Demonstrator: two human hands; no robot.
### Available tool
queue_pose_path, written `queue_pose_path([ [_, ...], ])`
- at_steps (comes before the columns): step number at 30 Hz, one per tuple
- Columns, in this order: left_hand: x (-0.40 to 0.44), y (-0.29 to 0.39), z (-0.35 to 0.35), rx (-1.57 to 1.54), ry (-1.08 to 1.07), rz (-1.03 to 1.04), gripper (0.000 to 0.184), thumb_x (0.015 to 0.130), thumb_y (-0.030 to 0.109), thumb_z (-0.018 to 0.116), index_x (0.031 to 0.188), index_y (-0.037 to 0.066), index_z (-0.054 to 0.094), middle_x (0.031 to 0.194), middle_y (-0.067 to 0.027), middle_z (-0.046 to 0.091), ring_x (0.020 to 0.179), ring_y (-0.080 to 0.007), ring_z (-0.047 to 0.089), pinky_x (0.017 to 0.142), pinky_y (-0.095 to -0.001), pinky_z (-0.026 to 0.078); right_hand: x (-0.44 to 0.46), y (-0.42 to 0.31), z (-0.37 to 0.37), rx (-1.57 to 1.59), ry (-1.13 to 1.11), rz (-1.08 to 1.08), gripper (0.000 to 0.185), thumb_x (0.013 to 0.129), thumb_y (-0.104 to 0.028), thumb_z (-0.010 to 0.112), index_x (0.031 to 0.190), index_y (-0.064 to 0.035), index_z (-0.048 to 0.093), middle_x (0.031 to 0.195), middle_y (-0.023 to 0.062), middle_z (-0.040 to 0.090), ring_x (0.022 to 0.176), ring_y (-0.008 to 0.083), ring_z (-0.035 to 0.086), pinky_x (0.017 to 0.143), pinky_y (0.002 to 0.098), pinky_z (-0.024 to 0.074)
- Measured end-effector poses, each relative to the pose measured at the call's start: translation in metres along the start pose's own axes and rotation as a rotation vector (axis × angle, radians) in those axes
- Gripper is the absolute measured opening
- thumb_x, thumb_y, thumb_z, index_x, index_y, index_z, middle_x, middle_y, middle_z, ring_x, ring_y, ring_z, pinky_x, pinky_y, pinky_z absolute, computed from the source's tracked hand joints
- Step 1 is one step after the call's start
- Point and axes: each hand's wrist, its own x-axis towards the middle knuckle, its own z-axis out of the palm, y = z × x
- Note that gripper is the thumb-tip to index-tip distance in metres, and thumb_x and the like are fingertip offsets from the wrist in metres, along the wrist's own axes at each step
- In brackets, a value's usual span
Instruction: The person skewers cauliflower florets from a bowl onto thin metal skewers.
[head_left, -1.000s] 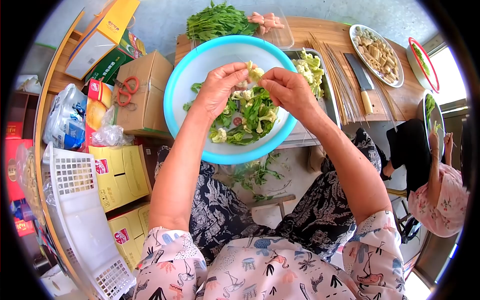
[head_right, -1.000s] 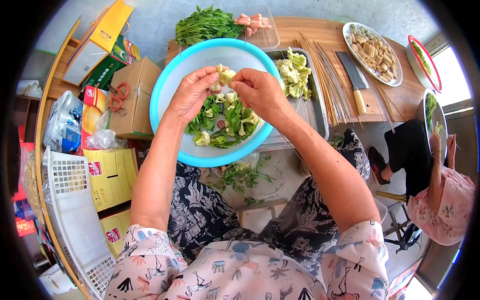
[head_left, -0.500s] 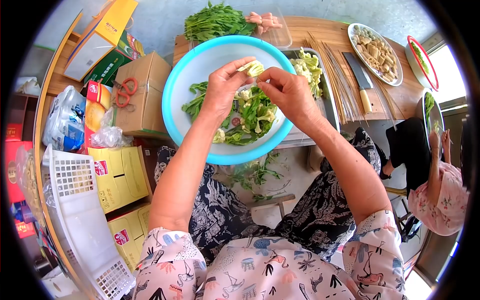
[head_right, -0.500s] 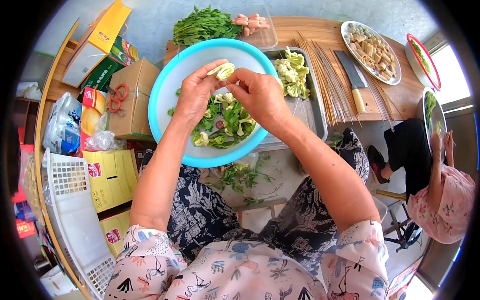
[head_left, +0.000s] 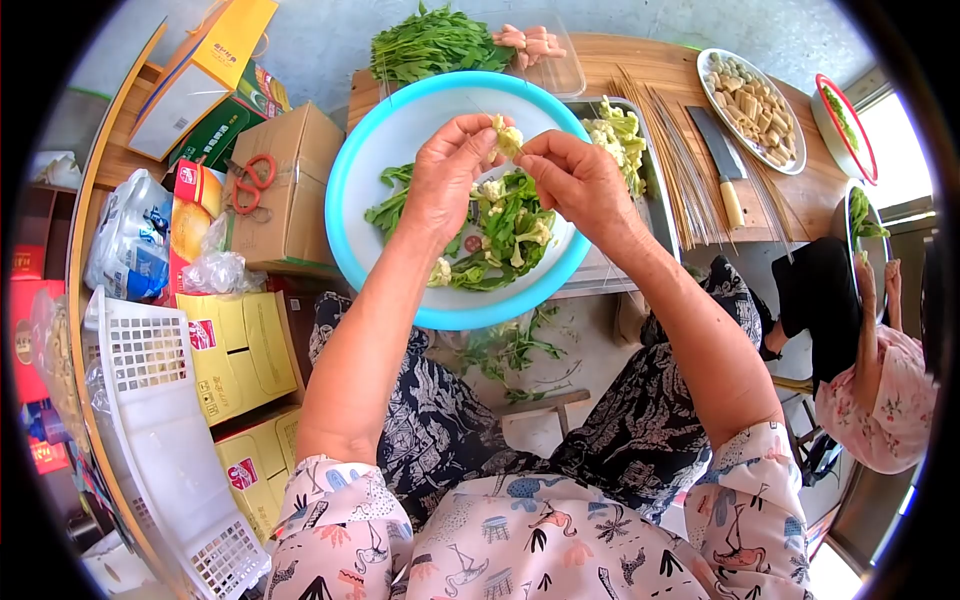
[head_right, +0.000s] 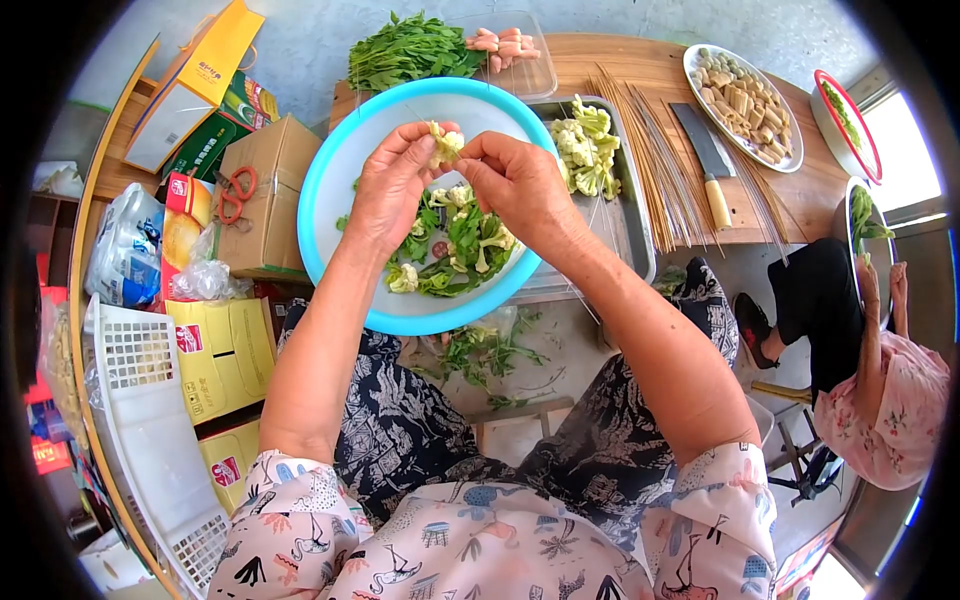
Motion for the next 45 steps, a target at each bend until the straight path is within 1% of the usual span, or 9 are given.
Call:
queue_pose_path([
  [9, 0.000, 0.001, 0.001, -0.047, 0.025, -0.065, 0.014, 0.093, 0.016, 0.058, 0.103, 0.006, 0.059, 0.106, -0.0089, 0.064, 0.099, -0.0172, 0.060, 0.089, -0.0373, 0.048, 0.000, 0.002, 0.001, 0.027, -0.006, 0.000, 0.015, 0.092, -0.014, 0.057, 0.086, -0.0009, 0.061, 0.060, -0.0004, 0.052, 0.053, 0.0052, 0.049, 0.047, 0.0240, 0.0396],
  [11, 0.002, 0.001, 0.000, -0.140, 0.138, -0.044, 0.014, 0.093, 0.016, 0.058, 0.102, 0.006, 0.059, 0.100, -0.0081, 0.063, 0.093, -0.0176, 0.060, 0.085, -0.0363, 0.050, -0.001, 0.003, 0.002, 0.023, -0.027, 0.010, 0.014, 0.091, -0.014, 0.058, 0.087, -0.0004, 0.061, 0.059, 0.0001, 0.053, 0.053, 0.0057, 0.049, 0.047, 0.0245, 0.0392],
  [15, 0.009, 0.004, -0.023, -0.199, 0.203, -0.037, 0.014, 0.093, 0.016, 0.058, 0.101, 0.005, 0.059, 0.093, -0.0067, 0.062, 0.086, -0.0172, 0.060, 0.078, -0.0337, 0.051, -0.003, 0.003, 0.004, -0.024, -0.055, 0.019, 0.014, 0.091, -0.013, 0.058, 0.087, 0.0002, 0.060, 0.059, 0.0010, 0.053, 0.052, 0.0063, 0.049, 0.047, 0.0250, 0.0390],
  [17, 0.010, 0.009, -0.028, -0.195, 0.290, -0.029, 0.016, 0.091, 0.015, 0.060, 0.102, 0.004, 0.059, 0.088, -0.0054, 0.062, 0.078, -0.0152, 0.060, 0.074, -0.0318, 0.051, -0.005, 0.000, 0.003, -0.075, -0.061, 0.009, 0.015, 0.090, -0.013, 0.058, 0.087, 0.0007, 0.060, 0.058, 0.0017, 0.054, 0.052, 0.0068, 0.050, 0.047, 0.0253, 0.0390],
  [19, 0.010, 0.016, -0.029, -0.191, 0.276, -0.036, 0.016, 0.091, 0.016, 0.060, 0.101, 0.003, 0.060, 0.087, -0.0060, 0.062, 0.076, -0.0146, 0.059, 0.070, -0.0305, 0.051, -0.004, 0.001, 0.002, -0.061, -0.060, 0.004, 0.015, 0.090, -0.013, 0.058, 0.086, 0.0006, 0.060, 0.058, 0.0016, 0.053, 0.052, 0.0069, 0.050, 0.048, 0.0253, 0.0391],
  [21, 0.009, 0.021, -0.028, -0.187, 0.174, -0.115, 0.018, 0.091, 0.017, 0.061, 0.100, 0.001, 0.062, 0.085, -0.0056, 0.062, 0.073, -0.0137, 0.058, 0.066, -0.0284, 0.051, -0.004, 0.003, 0.001, -0.049, -0.056, 0.001, 0.015, 0.090, -0.013, 0.058, 0.086, 0.0006, 0.060, 0.058, 0.0016, 0.053, 0.052, 0.0069, 0.050, 0.048, 0.0253, 0.0392],
  [24, 0.006, 0.024, -0.025, -0.197, 0.117, -0.172, 0.019, 0.090, 0.016, 0.062, 0.100, -0.001, 0.062, 0.083, -0.0050, 0.061, 0.069, -0.0127, 0.057, 0.062, -0.0265, 0.050, -0.003, 0.004, 0.001, -0.029, -0.043, -0.027, 0.015, 0.091, -0.014, 0.058, 0.086, 0.0002, 0.060, 0.058, 0.0015, 0.053, 0.052, 0.0071, 0.050, 0.048, 0.0252, 0.0393],
  [34, 0.004, 0.030, -0.022, -0.245, 0.061, -0.221, 0.021, 0.089, 0.014, 0.062, 0.101, -0.003, 0.061, 0.082, -0.0048, 0.060, 0.067, -0.0119, 0.055, 0.061, -0.0252, 0.048, -0.004, 0.001, -0.001, -0.057, -0.067, -0.009, 0.015, 0.091, -0.015, 0.058, 0.087, -0.0007, 0.060, 0.058, 0.0007, 0.053, 0.053, 0.0066, 0.049, 0.048, 0.0253, 0.0392],
  [45, 0.002, 0.034, -0.021, -0.158, 0.066, -0.219, 0.022, 0.089, 0.014, 0.063, 0.101, -0.004, 0.062, 0.081, -0.0035, 0.059, 0.067, -0.0111, 0.054, 0.060, -0.0246, 0.047, -0.005, 0.000, -0.002, -0.076, -0.080, 0.002, 0.015, 0.091, -0.014, 0.057, 0.089, -0.0002, 0.061, 0.058, 0.0010, 0.053, 0.053, 0.0067, 0.049, 0.049, 0.0255, 0.0394],
])
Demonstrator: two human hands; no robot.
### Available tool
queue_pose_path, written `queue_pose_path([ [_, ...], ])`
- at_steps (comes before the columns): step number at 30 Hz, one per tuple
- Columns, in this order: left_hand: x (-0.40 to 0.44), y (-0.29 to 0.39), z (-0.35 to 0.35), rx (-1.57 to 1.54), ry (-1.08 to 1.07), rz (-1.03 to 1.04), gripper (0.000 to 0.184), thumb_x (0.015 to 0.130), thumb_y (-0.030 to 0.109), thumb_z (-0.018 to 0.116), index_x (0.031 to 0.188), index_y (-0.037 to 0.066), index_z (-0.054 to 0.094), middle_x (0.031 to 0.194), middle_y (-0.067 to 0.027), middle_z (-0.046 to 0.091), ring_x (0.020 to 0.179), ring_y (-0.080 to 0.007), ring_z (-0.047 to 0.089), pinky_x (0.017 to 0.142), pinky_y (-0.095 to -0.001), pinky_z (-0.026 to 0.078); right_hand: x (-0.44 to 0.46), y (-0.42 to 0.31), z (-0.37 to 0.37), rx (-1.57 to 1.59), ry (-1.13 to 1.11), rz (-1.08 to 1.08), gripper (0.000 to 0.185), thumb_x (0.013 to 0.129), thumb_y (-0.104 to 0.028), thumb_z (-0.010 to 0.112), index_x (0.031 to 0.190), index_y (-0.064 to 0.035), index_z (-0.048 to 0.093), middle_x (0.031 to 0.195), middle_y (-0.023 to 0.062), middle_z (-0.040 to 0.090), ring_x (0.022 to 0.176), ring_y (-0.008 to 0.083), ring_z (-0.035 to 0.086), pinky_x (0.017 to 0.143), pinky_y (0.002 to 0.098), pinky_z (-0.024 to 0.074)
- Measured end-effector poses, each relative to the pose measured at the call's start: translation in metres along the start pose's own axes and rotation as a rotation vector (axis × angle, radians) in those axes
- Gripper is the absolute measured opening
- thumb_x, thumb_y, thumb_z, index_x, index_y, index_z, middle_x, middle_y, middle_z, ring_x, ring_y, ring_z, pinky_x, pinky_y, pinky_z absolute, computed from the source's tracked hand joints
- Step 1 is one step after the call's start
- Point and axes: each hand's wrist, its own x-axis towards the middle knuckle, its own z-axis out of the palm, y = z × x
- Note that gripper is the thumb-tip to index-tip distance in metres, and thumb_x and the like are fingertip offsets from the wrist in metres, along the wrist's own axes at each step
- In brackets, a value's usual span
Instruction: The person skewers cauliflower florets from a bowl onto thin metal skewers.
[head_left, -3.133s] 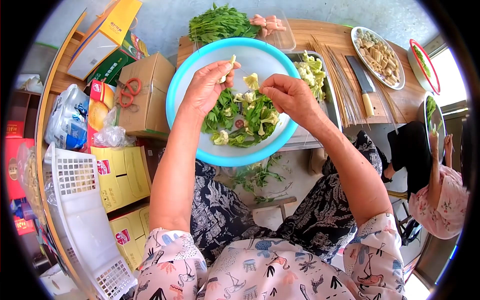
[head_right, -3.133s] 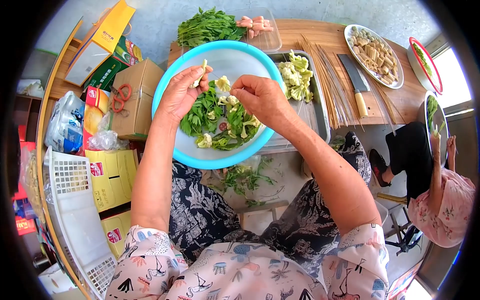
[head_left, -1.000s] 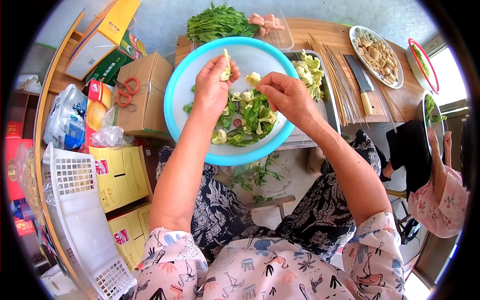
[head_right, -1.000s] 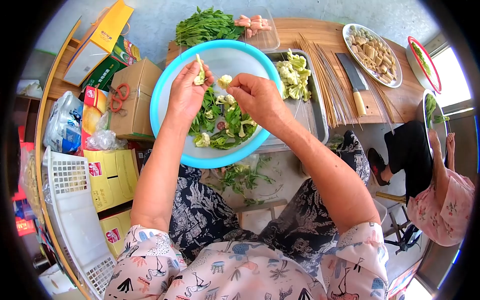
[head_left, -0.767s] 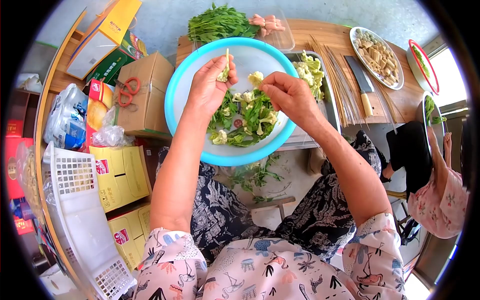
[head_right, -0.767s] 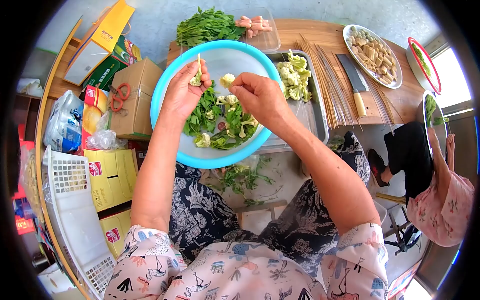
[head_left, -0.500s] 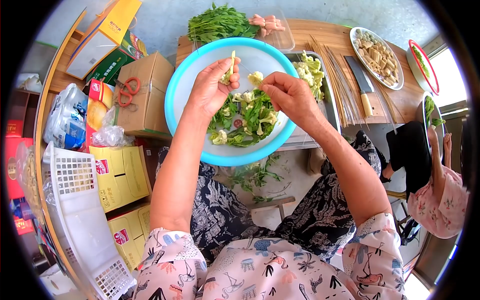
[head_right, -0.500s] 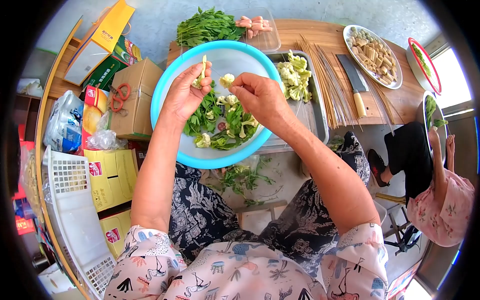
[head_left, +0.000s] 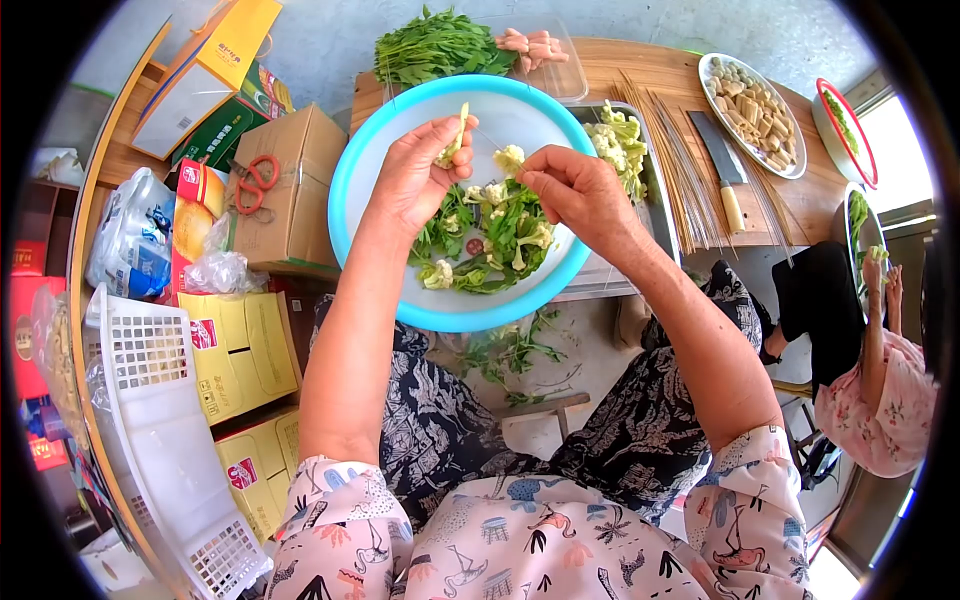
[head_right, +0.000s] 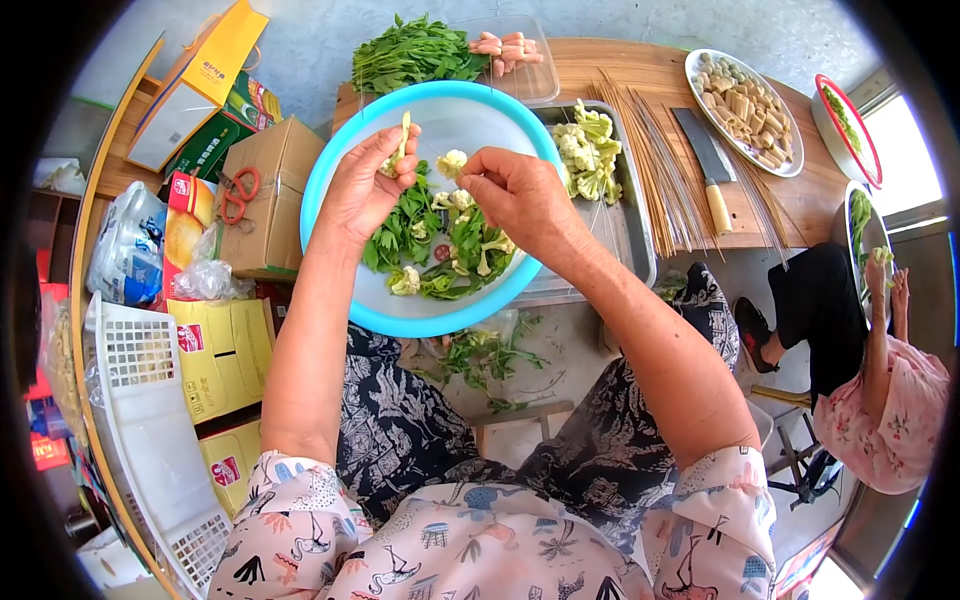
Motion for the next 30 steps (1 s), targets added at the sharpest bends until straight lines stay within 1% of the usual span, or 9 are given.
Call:
queue_pose_path([
  [9, 0.000, 0.006, -0.007, 0.184, -0.017, 0.031, 0.024, 0.088, 0.017, 0.065, 0.101, -0.003, 0.064, 0.082, -0.0019, 0.058, 0.068, -0.0100, 0.051, 0.059, -0.0231, 0.043, 0.000, 0.003, -0.001, 0.005, 0.001, -0.029, 0.014, 0.091, -0.014, 0.058, 0.089, -0.0003, 0.061, 0.059, 0.0009, 0.054, 0.053, 0.0066, 0.048, 0.048, 0.0254, 0.0388],
  [16, -0.002, 0.011, -0.008, 0.210, -0.047, 0.021, 0.024, 0.088, 0.019, 0.065, 0.101, -0.002, 0.064, 0.081, -0.0018, 0.057, 0.068, -0.0102, 0.051, 0.059, -0.0234, 0.043, -0.001, 0.002, -0.001, 0.029, -0.023, -0.039, 0.014, 0.091, -0.014, 0.058, 0.088, -0.0007, 0.061, 0.059, 0.0000, 0.052, 0.053, 0.0060, 0.047, 0.048, 0.0246, 0.0387],
  [18, -0.002, 0.012, -0.009, 0.289, -0.118, 0.005, 0.024, 0.089, 0.019, 0.064, 0.101, -0.001, 0.065, 0.081, -0.0022, 0.058, 0.068, -0.0103, 0.051, 0.061, -0.0235, 0.042, 0.000, 0.001, -0.001, 0.040, -0.028, -0.048, 0.014, 0.092, -0.014, 0.057, 0.088, -0.0009, 0.061, 0.059, -0.0001, 0.052, 0.053, 0.0060, 0.047, 0.048, 0.0242, 0.0389],
  [22, -0.006, 0.003, -0.001, 0.327, -0.135, -0.046, 0.024, 0.089, 0.020, 0.063, 0.103, 0.000, 0.065, 0.081, -0.0025, 0.059, 0.067, -0.0101, 0.050, 0.062, -0.0239, 0.042, 0.001, -0.001, -0.001, 0.078, -0.034, -0.027, 0.015, 0.092, -0.015, 0.056, 0.089, -0.0007, 0.062, 0.060, -0.0005, 0.053, 0.052, 0.0058, 0.048, 0.048, 0.0232, 0.0389],
  [24, -0.006, -0.001, 0.001, 0.372, -0.129, -0.008, 0.023, 0.090, 0.020, 0.062, 0.104, 0.002, 0.066, 0.090, -0.0039, 0.063, 0.074, -0.0103, 0.055, 0.065, -0.0241, 0.044, 0.002, -0.002, -0.001, 0.090, -0.032, -0.015, 0.016, 0.093, -0.015, 0.056, 0.089, -0.0007, 0.062, 0.059, -0.0009, 0.052, 0.052, 0.0056, 0.047, 0.047, 0.0226, 0.0379],
  [25, -0.005, -0.003, 0.002, 0.372, -0.128, -0.008, 0.023, 0.090, 0.020, 0.062, 0.104, 0.002, 0.066, 0.090, -0.0039, 0.063, 0.074, -0.0103, 0.055, 0.065, -0.0241, 0.044, 0.003, -0.003, -0.001, 0.156, -0.044, 0.041, 0.016, 0.093, -0.015, 0.056, 0.090, -0.0014, 0.063, 0.058, -0.0016, 0.051, 0.050, 0.0049, 0.046, 0.045, 0.0217, 0.0356],
  [27, -0.004, -0.006, 0.005, 0.376, -0.088, 0.068, 0.022, 0.090, 0.019, 0.061, 0.105, 0.004, 0.066, 0.102, -0.0043, 0.066, 0.085, -0.0107, 0.058, 0.070, -0.0247, 0.045, 0.003, -0.004, -0.002, 0.221, -0.058, 0.097, 0.016, 0.093, -0.016, 0.056, 0.090, -0.0021, 0.064, 0.057, -0.0023, 0.050, 0.049, 0.0043, 0.044, 0.044, 0.0207, 0.0332],
  [28, -0.004, -0.006, 0.006, 0.375, -0.087, 0.068, 0.022, 0.090, 0.019, 0.061, 0.105, 0.004, 0.066, 0.102, -0.0043, 0.066, 0.085, -0.0107, 0.058, 0.070, -0.0247, 0.045, 0.003, -0.004, -0.003, 0.294, -0.077, 0.128, 0.016, 0.093, -0.016, 0.056, 0.091, -0.0029, 0.064, 0.057, -0.0029, 0.050, 0.047, 0.0038, 0.041, 0.043, 0.0201, 0.0309],
  [30, -0.004, -0.005, 0.007, 0.367, -0.148, 0.095, 0.021, 0.091, 0.018, 0.060, 0.107, 0.006, 0.065, 0.112, -0.0033, 0.065, 0.093, -0.0108, 0.059, 0.075, -0.0254, 0.046, 0.003, -0.006, -0.004, 0.367, -0.096, 0.160, 0.015, 0.094, -0.017, 0.057, 0.092, -0.0037, 0.064, 0.056, -0.0035, 0.049, 0.046, 0.0034, 0.039, 0.042, 0.0195, 0.0285],
])
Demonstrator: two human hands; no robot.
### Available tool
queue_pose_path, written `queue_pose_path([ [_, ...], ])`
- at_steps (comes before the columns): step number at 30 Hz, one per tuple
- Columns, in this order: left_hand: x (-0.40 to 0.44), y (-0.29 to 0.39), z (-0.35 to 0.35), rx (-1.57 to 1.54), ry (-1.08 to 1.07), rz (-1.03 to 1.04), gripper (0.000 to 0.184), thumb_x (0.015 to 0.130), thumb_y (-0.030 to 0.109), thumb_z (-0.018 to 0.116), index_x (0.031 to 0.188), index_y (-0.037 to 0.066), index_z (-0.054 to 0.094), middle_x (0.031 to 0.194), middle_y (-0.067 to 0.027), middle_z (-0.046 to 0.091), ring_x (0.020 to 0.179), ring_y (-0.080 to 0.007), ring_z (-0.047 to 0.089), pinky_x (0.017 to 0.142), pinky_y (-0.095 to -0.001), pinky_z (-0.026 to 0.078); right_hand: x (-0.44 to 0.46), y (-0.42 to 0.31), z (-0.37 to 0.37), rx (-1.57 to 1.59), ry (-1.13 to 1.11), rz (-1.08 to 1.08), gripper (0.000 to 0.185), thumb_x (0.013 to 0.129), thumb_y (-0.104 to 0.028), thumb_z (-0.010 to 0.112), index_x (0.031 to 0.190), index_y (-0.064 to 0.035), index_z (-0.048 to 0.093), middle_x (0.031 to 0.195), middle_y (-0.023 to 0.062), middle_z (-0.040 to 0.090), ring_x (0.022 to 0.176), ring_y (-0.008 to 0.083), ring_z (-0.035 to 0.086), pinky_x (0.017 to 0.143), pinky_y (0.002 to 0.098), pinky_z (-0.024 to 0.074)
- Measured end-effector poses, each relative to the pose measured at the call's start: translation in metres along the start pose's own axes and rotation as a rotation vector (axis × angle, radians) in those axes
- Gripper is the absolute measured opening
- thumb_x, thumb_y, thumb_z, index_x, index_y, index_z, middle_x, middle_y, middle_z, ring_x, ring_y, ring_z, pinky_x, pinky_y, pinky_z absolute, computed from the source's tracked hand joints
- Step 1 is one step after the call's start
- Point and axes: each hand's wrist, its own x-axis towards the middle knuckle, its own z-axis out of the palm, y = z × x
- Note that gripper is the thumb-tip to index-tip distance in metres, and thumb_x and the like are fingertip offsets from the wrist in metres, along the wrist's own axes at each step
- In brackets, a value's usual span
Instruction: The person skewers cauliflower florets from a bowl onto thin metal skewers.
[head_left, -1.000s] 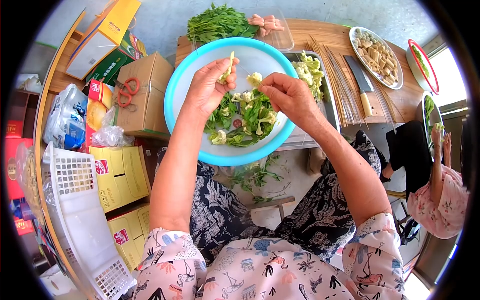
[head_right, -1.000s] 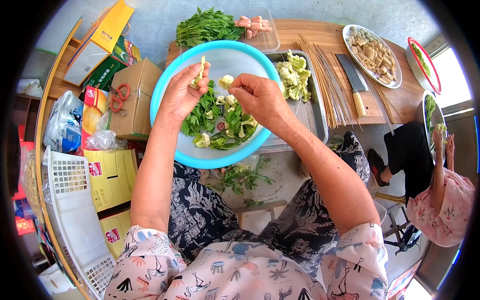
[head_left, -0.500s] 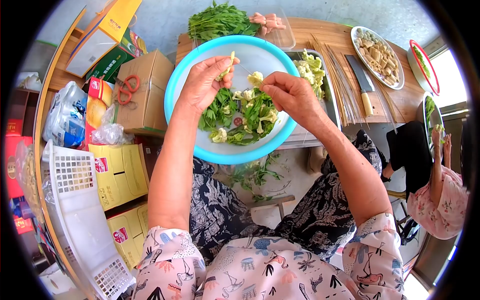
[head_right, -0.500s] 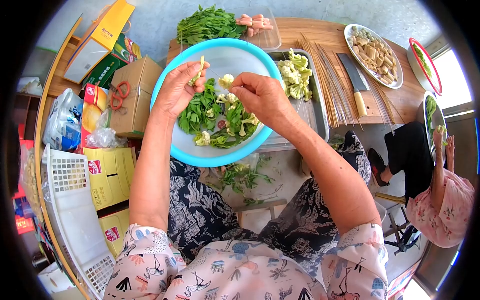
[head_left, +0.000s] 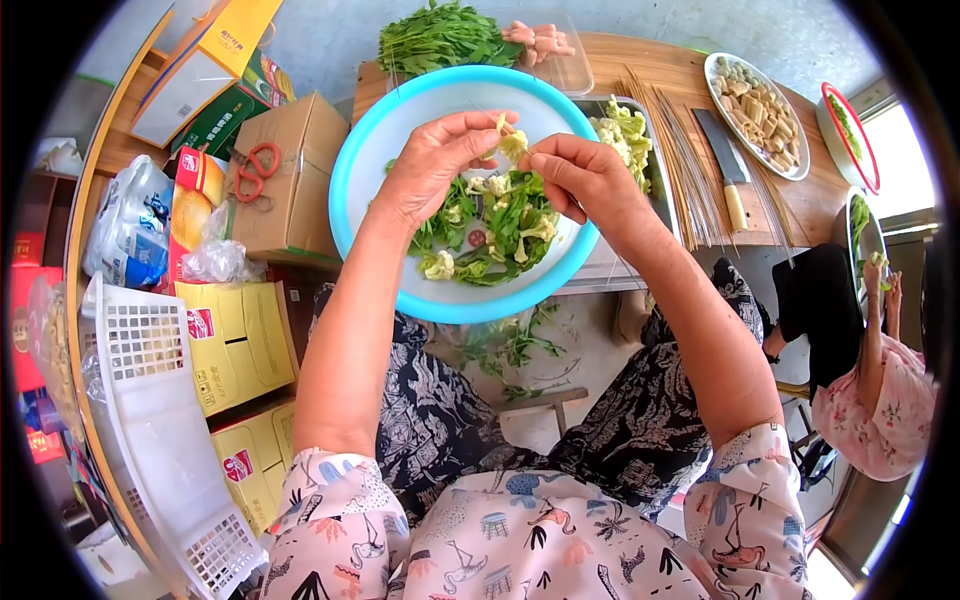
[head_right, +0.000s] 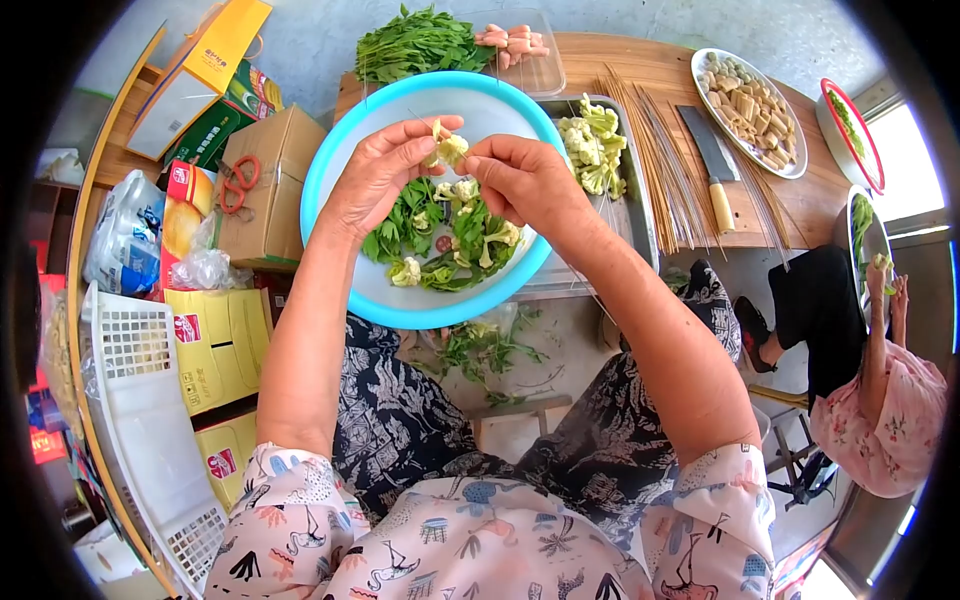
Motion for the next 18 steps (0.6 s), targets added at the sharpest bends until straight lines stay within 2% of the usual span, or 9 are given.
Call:
queue_pose_path([
  [3, 0.000, 0.001, -0.002, -0.038, -0.038, -0.069, 0.023, 0.090, 0.018, 0.062, 0.110, 0.006, 0.064, 0.107, -0.0029, 0.066, 0.091, -0.0107, 0.059, 0.075, -0.0256, 0.046, -0.002, -0.002, 0.000, -0.019, -0.013, 0.038, 0.020, 0.096, -0.021, 0.052, 0.094, -0.0042, 0.064, 0.056, -0.0049, 0.046, 0.046, 0.0026, 0.037, 0.043, 0.0183, 0.0278],
  [5, 0.001, -0.002, -0.007, -0.039, -0.027, -0.070, 0.023, 0.089, 0.017, 0.062, 0.109, 0.006, 0.065, 0.105, -0.0028, 0.066, 0.089, -0.0107, 0.059, 0.074, -0.0257, 0.046, 0.000, 0.000, -0.002, 0.024, -0.007, 0.028, 0.015, 0.093, -0.017, 0.058, 0.089, -0.0041, 0.063, 0.056, -0.0031, 0.050, 0.044, 0.0031, 0.038, 0.041, 0.0195, 0.0283],
  [13, 0.002, -0.004, -0.008, -0.048, 0.030, -0.101, 0.023, 0.088, 0.018, 0.065, 0.105, 0.003, 0.066, 0.099, -0.0036, 0.066, 0.082, -0.0119, 0.057, 0.073, -0.0270, 0.046, 0.002, 0.006, -0.005, -0.148, 0.031, -0.028, 0.013, 0.092, -0.016, 0.058, 0.089, -0.0038, 0.062, 0.057, -0.0022, 0.053, 0.046, 0.0030, 0.042, 0.042, 0.0201, 0.0313],
  [15, 0.000, -0.004, 0.000, -0.032, 0.044, -0.103, 0.024, 0.087, 0.019, 0.066, 0.104, 0.002, 0.068, 0.086, -0.0015, 0.065, 0.074, -0.0101, 0.055, 0.069, -0.0255, 0.046, 0.003, 0.008, -0.006, -0.161, 0.034, -0.040, 0.013, 0.092, -0.016, 0.058, 0.089, -0.0039, 0.062, 0.057, -0.0021, 0.053, 0.046, 0.0030, 0.043, 0.042, 0.0201, 0.0315],
  [16, 0.001, -0.005, 0.003, -0.033, 0.044, -0.106, 0.024, 0.087, 0.019, 0.066, 0.104, 0.002, 0.068, 0.086, -0.0015, 0.065, 0.074, -0.0101, 0.055, 0.069, -0.0255, 0.046, 0.004, 0.007, -0.007, -0.177, 0.049, -0.057, 0.012, 0.092, -0.015, 0.058, 0.089, -0.0040, 0.062, 0.057, -0.0023, 0.053, 0.047, 0.0031, 0.043, 0.042, 0.0201, 0.0316],
  [18, 0.005, -0.006, 0.005, -0.084, 0.110, -0.096, 0.027, 0.091, 0.023, 0.062, 0.107, 0.001, 0.065, 0.096, -0.0028, 0.066, 0.086, -0.0124, 0.058, 0.075, -0.0276, 0.047, 0.007, 0.007, -0.009, -0.192, 0.061, -0.071, 0.012, 0.091, -0.015, 0.058, 0.089, -0.0041, 0.062, 0.056, -0.0024, 0.053, 0.047, 0.0031, 0.043, 0.042, 0.0201, 0.0317],
])
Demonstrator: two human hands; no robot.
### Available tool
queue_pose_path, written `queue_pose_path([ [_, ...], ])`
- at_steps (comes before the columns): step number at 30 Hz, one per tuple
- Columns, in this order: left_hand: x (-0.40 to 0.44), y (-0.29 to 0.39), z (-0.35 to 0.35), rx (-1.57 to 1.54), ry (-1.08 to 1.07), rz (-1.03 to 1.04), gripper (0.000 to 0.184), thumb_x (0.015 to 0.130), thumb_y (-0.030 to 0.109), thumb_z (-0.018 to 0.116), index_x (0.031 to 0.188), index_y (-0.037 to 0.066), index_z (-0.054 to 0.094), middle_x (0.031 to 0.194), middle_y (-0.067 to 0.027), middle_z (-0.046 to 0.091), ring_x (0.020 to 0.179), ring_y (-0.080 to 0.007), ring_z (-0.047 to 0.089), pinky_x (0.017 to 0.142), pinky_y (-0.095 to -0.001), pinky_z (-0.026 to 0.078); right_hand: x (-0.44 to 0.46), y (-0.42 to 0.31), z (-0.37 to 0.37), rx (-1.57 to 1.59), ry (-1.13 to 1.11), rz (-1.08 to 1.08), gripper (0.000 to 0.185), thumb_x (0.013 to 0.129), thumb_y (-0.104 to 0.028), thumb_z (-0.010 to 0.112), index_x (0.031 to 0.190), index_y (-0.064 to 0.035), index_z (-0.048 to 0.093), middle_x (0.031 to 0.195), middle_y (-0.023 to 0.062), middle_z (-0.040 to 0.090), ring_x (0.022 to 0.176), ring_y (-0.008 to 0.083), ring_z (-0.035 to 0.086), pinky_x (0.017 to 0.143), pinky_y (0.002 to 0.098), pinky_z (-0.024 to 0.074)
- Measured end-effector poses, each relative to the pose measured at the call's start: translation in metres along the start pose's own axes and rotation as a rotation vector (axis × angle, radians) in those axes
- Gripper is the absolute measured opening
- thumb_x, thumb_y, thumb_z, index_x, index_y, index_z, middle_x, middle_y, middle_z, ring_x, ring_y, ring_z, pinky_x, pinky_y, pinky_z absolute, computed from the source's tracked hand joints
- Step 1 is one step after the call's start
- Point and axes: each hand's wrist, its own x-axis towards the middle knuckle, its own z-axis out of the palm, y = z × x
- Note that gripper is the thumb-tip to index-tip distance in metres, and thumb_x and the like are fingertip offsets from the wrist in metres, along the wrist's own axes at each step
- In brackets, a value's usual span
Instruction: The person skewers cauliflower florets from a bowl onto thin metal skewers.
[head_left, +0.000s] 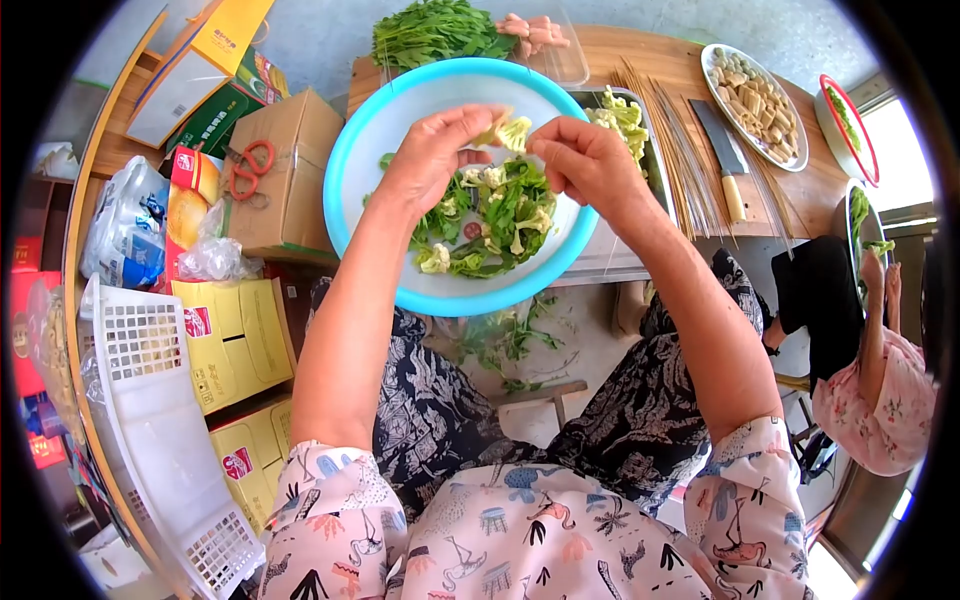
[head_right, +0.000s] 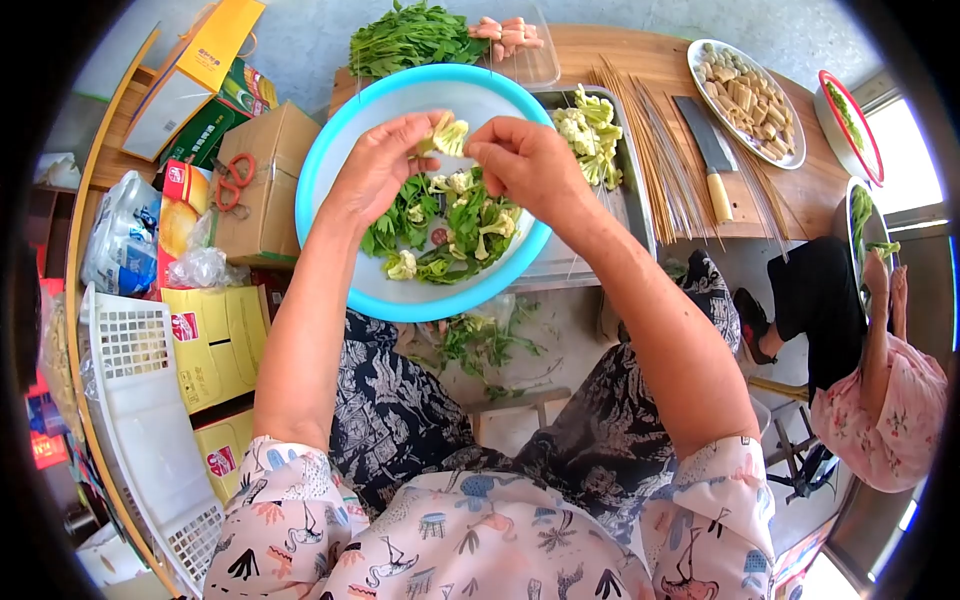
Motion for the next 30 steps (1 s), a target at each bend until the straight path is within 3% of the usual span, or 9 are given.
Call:
queue_pose_path([
  [4, 0.025, -0.019, -0.017, 0.037, 0.045, -0.003, 0.024, 0.092, 0.022, 0.059, 0.106, 0.004, 0.066, 0.098, -0.0023, 0.065, 0.087, -0.0107, 0.059, 0.075, -0.0278, 0.047, 0.003, -0.007, -0.009, 0.052, 0.129, 0.022, 0.012, 0.091, -0.014, 0.057, 0.090, -0.0040, 0.064, 0.057, -0.0016, 0.053, 0.048, 0.0027, 0.042, 0.042, 0.0192, 0.0300],
  [6, 0.038, -0.042, -0.029, 0.653, 0.028, -0.076, 0.020, 0.089, 0.019, 0.059, 0.103, 0.007, 0.068, 0.105, -0.0027, 0.064, 0.087, -0.0093, 0.059, 0.075, -0.0276, 0.047, 0.003, -0.006, -0.013, 0.089, 0.152, 0.005, 0.012, 0.091, -0.015, 0.058, 0.089, -0.0040, 0.064, 0.058, -0.0015, 0.053, 0.047, 0.0025, 0.041, 0.042, 0.0189, 0.0294],
  [10, 0.031, -0.088, -0.028, 1.327, -0.011, 0.265, 0.023, 0.081, 0.011, 0.061, 0.103, 0.009, 0.067, 0.100, -0.0111, 0.061, 0.090, -0.0274, 0.061, 0.079, -0.0375, 0.048, -0.002, -0.009, -0.011, 0.064, 0.137, 0.006, 0.013, 0.091, -0.015, 0.057, 0.087, -0.0035, 0.062, 0.057, -0.0020, 0.053, 0.047, 0.0027, 0.041, 0.043, 0.0196, 0.0299],
  [11, 0.028, -0.095, -0.025, 1.356, 0.008, 0.255, 0.028, 0.078, 0.008, 0.062, 0.106, 0.010, 0.065, 0.097, -0.0136, 0.059, 0.094, -0.0340, 0.058, 0.080, -0.0423, 0.047, -0.002, -0.007, -0.011, 0.055, 0.119, 0.002, 0.013, 0.091, -0.015, 0.058, 0.087, -0.0031, 0.062, 0.057, -0.0020, 0.053, 0.048, 0.0029, 0.041, 0.043, 0.0201, 0.0305],
  [16, 0.030, -0.105, -0.026, 1.488, 0.022, 0.162, 0.032, 0.075, 0.008, 0.065, 0.107, 0.009, 0.064, 0.101, -0.0143, 0.061, 0.093, -0.0317, 0.060, 0.080, -0.0411, 0.049, -0.004, -0.005, -0.011, 0.086, 0.116, -0.021, 0.014, 0.090, -0.016, 0.058, 0.087, -0.0030, 0.062, 0.057, -0.0020, 0.054, 0.047, 0.0034, 0.042, 0.043, 0.0206, 0.0310],
  [20, 0.041, -0.093, -0.035, 0.912, 0.247, -0.023, 0.034, 0.075, 0.011, 0.066, 0.107, 0.001, 0.062, 0.093, -0.0111, 0.065, 0.073, -0.0217, 0.064, 0.069, -0.0333, 0.052, -0.007, -0.011, -0.016, 0.064, 0.134, -0.018, 0.014, 0.090, -0.016, 0.058, 0.086, -0.0030, 0.062, 0.057, -0.0018, 0.054, 0.047, 0.0035, 0.041, 0.043, 0.0206, 0.0310],
  [22, 0.035, -0.069, -0.026, 0.269, 0.237, -0.170, 0.031, 0.080, 0.007, 0.062, 0.109, -0.002, 0.059, 0.097, -0.0093, 0.063, 0.078, -0.0223, 0.064, 0.073, -0.0329, 0.054, -0.008, -0.013, -0.017, 0.042, 0.148, -0.015, 0.014, 0.090, -0.016, 0.057, 0.086, -0.0031, 0.062, 0.057, -0.0019, 0.054, 0.047, 0.0034, 0.041, 0.043, 0.0206, 0.0310],
  [25, 0.021, -0.039, -0.020, -0.157, 0.106, -0.134, 0.032, 0.084, 0.002, 0.054, 0.115, -0.004, 0.053, 0.103, -0.0098, 0.060, 0.090, -0.0238, 0.063, 0.079, -0.0299, 0.054, -0.008, -0.014, -0.018, -0.013, 0.149, 0.001, 0.015, 0.090, -0.016, 0.057, 0.087, -0.0028, 0.062, 0.057, -0.0019, 0.055, 0.047, 0.0033, 0.042, 0.043, 0.0214, 0.0309],
  [30, 0.012, -0.016, -0.014, -0.423, 0.061, -0.085, 0.029, 0.087, 0.006, 0.055, 0.114, -0.003, 0.054, 0.104, -0.0114, 0.059, 0.099, -0.0245, 0.060, 0.081, -0.0320, 0.054, -0.006, -0.008, -0.015, -0.131, 0.136, -0.060, 0.016, 0.089, -0.016, 0.057, 0.087, -0.0014, 0.063, 0.057, 0.0001, 0.056, 0.049, 0.0051, 0.046, 0.046, 0.0237, 0.0343],
])
